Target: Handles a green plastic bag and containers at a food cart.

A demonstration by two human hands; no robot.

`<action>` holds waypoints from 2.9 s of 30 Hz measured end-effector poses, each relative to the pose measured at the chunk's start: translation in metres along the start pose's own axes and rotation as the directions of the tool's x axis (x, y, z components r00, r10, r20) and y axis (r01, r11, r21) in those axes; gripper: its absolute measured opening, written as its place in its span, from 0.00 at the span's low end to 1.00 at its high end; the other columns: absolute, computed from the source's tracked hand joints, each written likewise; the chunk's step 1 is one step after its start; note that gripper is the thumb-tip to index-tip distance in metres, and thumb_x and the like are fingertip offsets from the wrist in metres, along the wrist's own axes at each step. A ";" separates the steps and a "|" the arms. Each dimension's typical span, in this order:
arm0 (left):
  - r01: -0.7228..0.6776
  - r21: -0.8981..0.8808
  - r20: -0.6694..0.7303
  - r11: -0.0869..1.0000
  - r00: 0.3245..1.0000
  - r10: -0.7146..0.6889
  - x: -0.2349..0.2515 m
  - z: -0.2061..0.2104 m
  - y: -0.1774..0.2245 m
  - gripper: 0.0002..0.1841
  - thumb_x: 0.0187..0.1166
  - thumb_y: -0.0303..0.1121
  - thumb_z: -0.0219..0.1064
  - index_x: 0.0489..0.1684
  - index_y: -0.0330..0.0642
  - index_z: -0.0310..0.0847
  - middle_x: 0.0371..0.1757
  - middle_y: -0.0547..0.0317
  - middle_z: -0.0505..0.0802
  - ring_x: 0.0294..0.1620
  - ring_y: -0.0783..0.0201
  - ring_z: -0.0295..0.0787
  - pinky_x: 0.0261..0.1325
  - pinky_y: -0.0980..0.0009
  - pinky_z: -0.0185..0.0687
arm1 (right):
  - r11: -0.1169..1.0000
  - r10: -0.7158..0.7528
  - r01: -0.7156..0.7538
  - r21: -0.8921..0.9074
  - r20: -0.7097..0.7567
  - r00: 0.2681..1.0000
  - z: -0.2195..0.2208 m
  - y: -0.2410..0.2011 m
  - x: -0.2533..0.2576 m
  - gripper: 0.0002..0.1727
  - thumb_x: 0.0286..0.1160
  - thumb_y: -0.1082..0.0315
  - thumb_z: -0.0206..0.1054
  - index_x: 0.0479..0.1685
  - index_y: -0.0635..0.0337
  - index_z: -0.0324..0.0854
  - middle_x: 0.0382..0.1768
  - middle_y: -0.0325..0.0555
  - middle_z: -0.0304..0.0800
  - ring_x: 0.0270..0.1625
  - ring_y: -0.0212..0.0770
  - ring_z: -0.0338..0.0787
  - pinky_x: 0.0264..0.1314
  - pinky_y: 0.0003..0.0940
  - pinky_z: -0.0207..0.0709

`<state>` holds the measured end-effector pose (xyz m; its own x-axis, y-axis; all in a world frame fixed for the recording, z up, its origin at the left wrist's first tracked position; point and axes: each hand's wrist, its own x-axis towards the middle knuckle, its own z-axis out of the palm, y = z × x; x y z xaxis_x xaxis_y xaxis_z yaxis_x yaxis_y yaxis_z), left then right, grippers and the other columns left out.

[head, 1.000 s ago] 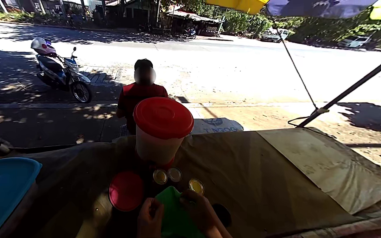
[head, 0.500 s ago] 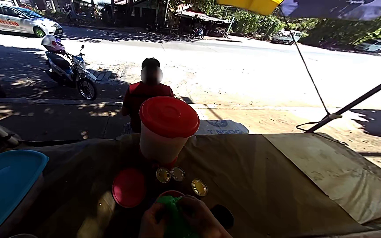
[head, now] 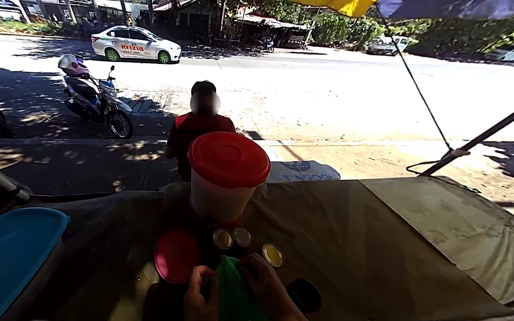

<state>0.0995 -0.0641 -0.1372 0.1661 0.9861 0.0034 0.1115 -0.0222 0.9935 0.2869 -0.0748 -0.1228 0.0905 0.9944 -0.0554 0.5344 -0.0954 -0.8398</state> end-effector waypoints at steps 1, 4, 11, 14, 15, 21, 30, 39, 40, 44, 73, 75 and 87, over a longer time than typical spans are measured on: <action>0.066 -0.022 0.011 0.998 0.998 -0.066 -0.001 0.000 0.002 0.12 0.78 0.27 0.66 0.53 0.28 0.75 0.37 0.53 0.87 0.35 0.65 0.85 0.40 0.69 0.84 | 1.000 0.006 -0.006 0.001 -0.015 1.000 0.002 -0.001 0.001 0.13 0.82 0.61 0.63 0.46 0.61 0.88 0.43 0.46 0.87 0.47 0.37 0.87 0.54 0.32 0.81; 0.231 -0.063 0.172 0.971 0.961 -0.217 -0.006 0.003 0.001 0.16 0.79 0.35 0.71 0.52 0.29 0.83 0.41 0.51 0.92 0.43 0.63 0.91 0.54 0.62 0.87 | 0.998 -0.050 0.050 -0.040 -0.004 0.999 0.009 -0.006 0.002 0.13 0.83 0.60 0.64 0.48 0.60 0.89 0.45 0.46 0.88 0.48 0.40 0.88 0.56 0.40 0.82; 0.250 0.033 0.238 0.968 0.938 -0.251 -0.001 -0.009 -0.010 0.09 0.80 0.31 0.68 0.44 0.31 0.80 0.32 0.56 0.87 0.33 0.67 0.83 0.43 0.67 0.81 | 0.982 -0.145 0.111 -0.152 -0.234 0.961 0.007 0.011 0.005 0.13 0.84 0.62 0.59 0.46 0.59 0.87 0.43 0.45 0.86 0.44 0.39 0.87 0.51 0.38 0.83; 0.251 -0.050 0.212 0.967 0.949 -0.235 -0.003 -0.007 -0.010 0.07 0.79 0.27 0.68 0.43 0.32 0.76 0.32 0.57 0.85 0.33 0.68 0.84 0.43 0.69 0.83 | 0.994 -0.092 0.075 -0.084 -0.231 0.968 0.003 0.006 0.001 0.20 0.81 0.50 0.63 0.46 0.58 0.87 0.40 0.44 0.85 0.38 0.35 0.85 0.41 0.32 0.81; 0.251 -0.081 0.210 0.964 0.950 -0.230 -0.004 -0.004 -0.009 0.07 0.78 0.25 0.68 0.42 0.33 0.74 0.32 0.57 0.84 0.33 0.68 0.82 0.42 0.69 0.83 | 0.993 -0.073 0.063 -0.102 -0.090 0.993 0.000 0.002 -0.002 0.23 0.78 0.46 0.66 0.47 0.59 0.89 0.42 0.47 0.87 0.42 0.42 0.86 0.47 0.42 0.82; 0.297 -0.191 0.211 0.936 0.943 -0.256 -0.005 -0.001 -0.005 0.18 0.74 0.26 0.72 0.56 0.31 0.70 0.33 0.57 0.83 0.33 0.67 0.82 0.43 0.68 0.83 | 0.988 -0.005 0.003 -0.154 -0.012 1.000 -0.015 0.013 -0.007 0.12 0.77 0.71 0.61 0.48 0.65 0.88 0.46 0.53 0.88 0.46 0.46 0.89 0.52 0.43 0.84; 0.237 -0.036 0.242 0.971 0.944 -0.222 0.006 -0.001 -0.005 0.10 0.80 0.29 0.67 0.48 0.31 0.86 0.52 0.47 0.85 0.51 0.62 0.83 0.57 0.68 0.82 | 0.996 -0.075 0.067 -0.056 -0.148 0.986 -0.008 0.019 -0.014 0.13 0.74 0.75 0.59 0.48 0.64 0.90 0.43 0.49 0.94 0.47 0.40 0.92 0.54 0.36 0.85; 0.323 -0.196 0.043 0.926 0.946 -0.321 0.021 -0.003 0.001 0.11 0.86 0.32 0.63 0.38 0.33 0.86 0.39 0.53 0.87 0.36 0.65 0.86 0.43 0.70 0.85 | 0.925 -0.195 0.173 -0.339 -0.033 0.980 -0.001 0.004 -0.038 0.13 0.70 0.56 0.71 0.42 0.55 0.93 0.55 0.55 0.88 0.63 0.58 0.85 0.64 0.58 0.76; 0.338 -0.226 0.010 0.914 0.939 -0.345 0.024 -0.005 0.002 0.11 0.87 0.32 0.62 0.37 0.33 0.84 0.36 0.53 0.86 0.34 0.65 0.85 0.41 0.71 0.84 | 0.944 -0.187 0.142 -0.297 -0.127 0.974 -0.005 0.012 -0.034 0.11 0.70 0.59 0.70 0.40 0.55 0.93 0.51 0.54 0.88 0.60 0.56 0.85 0.63 0.56 0.78; 0.271 -0.269 -0.017 0.924 0.958 -0.286 0.018 -0.016 -0.005 0.12 0.83 0.35 0.64 0.50 0.34 0.76 0.40 0.52 0.87 0.35 0.64 0.85 0.40 0.69 0.83 | 0.991 -0.085 0.057 -0.119 -0.254 0.963 -0.013 0.013 -0.028 0.13 0.74 0.57 0.67 0.43 0.55 0.90 0.44 0.46 0.84 0.45 0.38 0.84 0.45 0.33 0.80; -0.119 0.268 0.331 0.956 0.943 0.025 0.003 -0.047 0.005 0.51 0.59 0.40 0.86 0.83 0.24 0.61 0.73 0.36 0.83 0.76 0.50 0.80 0.82 0.56 0.73 | 0.978 0.028 -0.009 -0.208 0.090 0.996 -0.030 0.038 -0.024 0.12 0.79 0.69 0.62 0.46 0.70 0.87 0.46 0.59 0.90 0.53 0.53 0.90 0.64 0.51 0.80; -0.225 0.468 0.356 0.854 0.933 0.051 0.009 -0.045 0.015 0.33 0.65 0.33 0.81 0.71 0.29 0.78 0.65 0.36 0.88 0.69 0.44 0.85 0.77 0.49 0.76 | 0.993 0.050 -0.044 -0.106 0.049 0.998 -0.041 0.032 -0.031 0.14 0.80 0.68 0.61 0.53 0.67 0.85 0.52 0.58 0.85 0.56 0.50 0.86 0.62 0.46 0.81; -0.225 0.401 0.393 0.888 0.918 0.054 0.046 -0.058 0.055 0.13 0.74 0.26 0.61 0.49 0.39 0.91 0.51 0.55 0.94 0.59 0.64 0.89 0.70 0.60 0.81 | 1.000 -0.008 0.004 -0.030 -0.165 0.986 -0.044 0.050 -0.061 0.13 0.82 0.63 0.62 0.57 0.59 0.82 0.35 0.47 0.92 0.38 0.41 0.93 0.44 0.43 0.87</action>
<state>0.0565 -0.0105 -0.0758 0.5439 0.8391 0.0126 0.4548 -0.3073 0.8359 0.3446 -0.1418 -0.1378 0.2234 0.9738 0.0415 0.5594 -0.0932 -0.8237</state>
